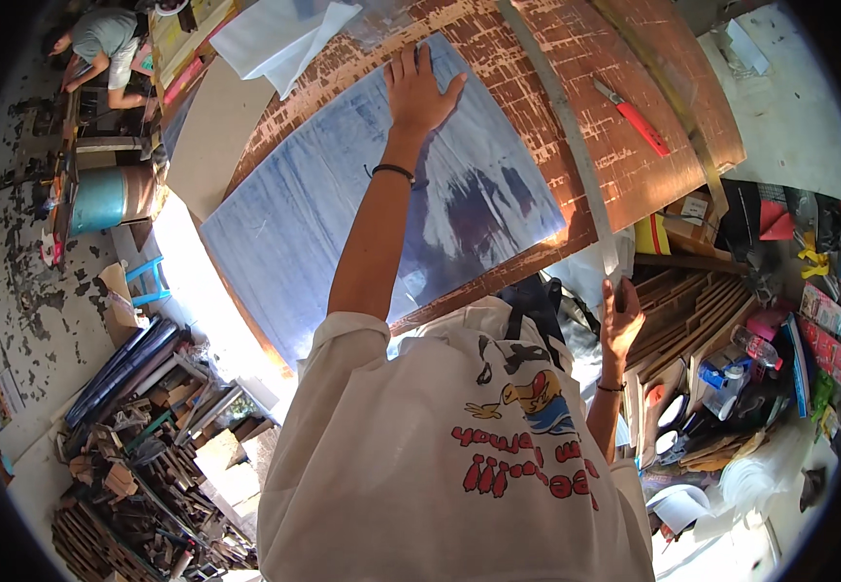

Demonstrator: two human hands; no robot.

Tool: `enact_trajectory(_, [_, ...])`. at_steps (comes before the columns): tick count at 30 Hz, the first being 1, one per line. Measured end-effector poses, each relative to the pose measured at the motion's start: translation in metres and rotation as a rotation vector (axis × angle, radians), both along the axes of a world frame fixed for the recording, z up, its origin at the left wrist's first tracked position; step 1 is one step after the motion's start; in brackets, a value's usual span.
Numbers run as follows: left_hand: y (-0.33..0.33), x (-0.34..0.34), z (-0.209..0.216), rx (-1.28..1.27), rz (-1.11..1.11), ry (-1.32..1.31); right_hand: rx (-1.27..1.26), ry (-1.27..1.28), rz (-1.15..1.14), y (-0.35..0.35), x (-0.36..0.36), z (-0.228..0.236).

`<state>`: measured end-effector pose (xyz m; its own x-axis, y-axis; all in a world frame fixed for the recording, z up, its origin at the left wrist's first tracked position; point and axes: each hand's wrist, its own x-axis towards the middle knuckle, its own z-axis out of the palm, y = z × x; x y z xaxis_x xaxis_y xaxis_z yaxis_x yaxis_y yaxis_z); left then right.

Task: The person aligns wooden and metal rulers over a sheet of material and cuts along the edges using a utility knife.

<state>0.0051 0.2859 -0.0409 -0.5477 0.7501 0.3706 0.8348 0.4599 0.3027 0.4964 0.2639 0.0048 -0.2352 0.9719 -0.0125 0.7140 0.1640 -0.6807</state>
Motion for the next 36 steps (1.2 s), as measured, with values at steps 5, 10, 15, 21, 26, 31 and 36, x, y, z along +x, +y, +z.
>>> enact_trajectory(5, [-0.016, 0.005, -0.001, 0.075, -0.048, -0.001, -0.048, -0.085, 0.1, -0.034, 0.055, 0.002])
enact_trajectory(10, [-0.024, 0.048, 0.006, 0.191, -0.145, -0.327, -0.371, -0.188, -0.029, -0.062, 0.077, -0.008])
enact_trajectory(15, [-0.022, 0.073, 0.017, -0.152, -0.095, -0.154, -0.395, -0.192, 0.006, -0.049, 0.039, 0.015])
enact_trajectory(21, [-0.019, 0.065, 0.021, -0.148, -0.242, -0.106, -0.316, -0.051, 0.128, -0.029, -0.008, 0.022])
enact_trajectory(26, [-0.011, 0.065, 0.024, -0.052, -0.236, -0.266, -0.337, 0.079, 0.105, -0.009, -0.05, 0.014])
enact_trajectory(31, [-0.007, 0.058, 0.024, -0.201, -0.26, -0.093, -0.365, 0.092, 0.053, 0.005, -0.063, 0.018])
enact_trajectory(36, [-0.003, 0.059, 0.024, -0.184, -0.276, -0.08, -0.327, 0.128, 0.089, 0.012, -0.059, 0.006])
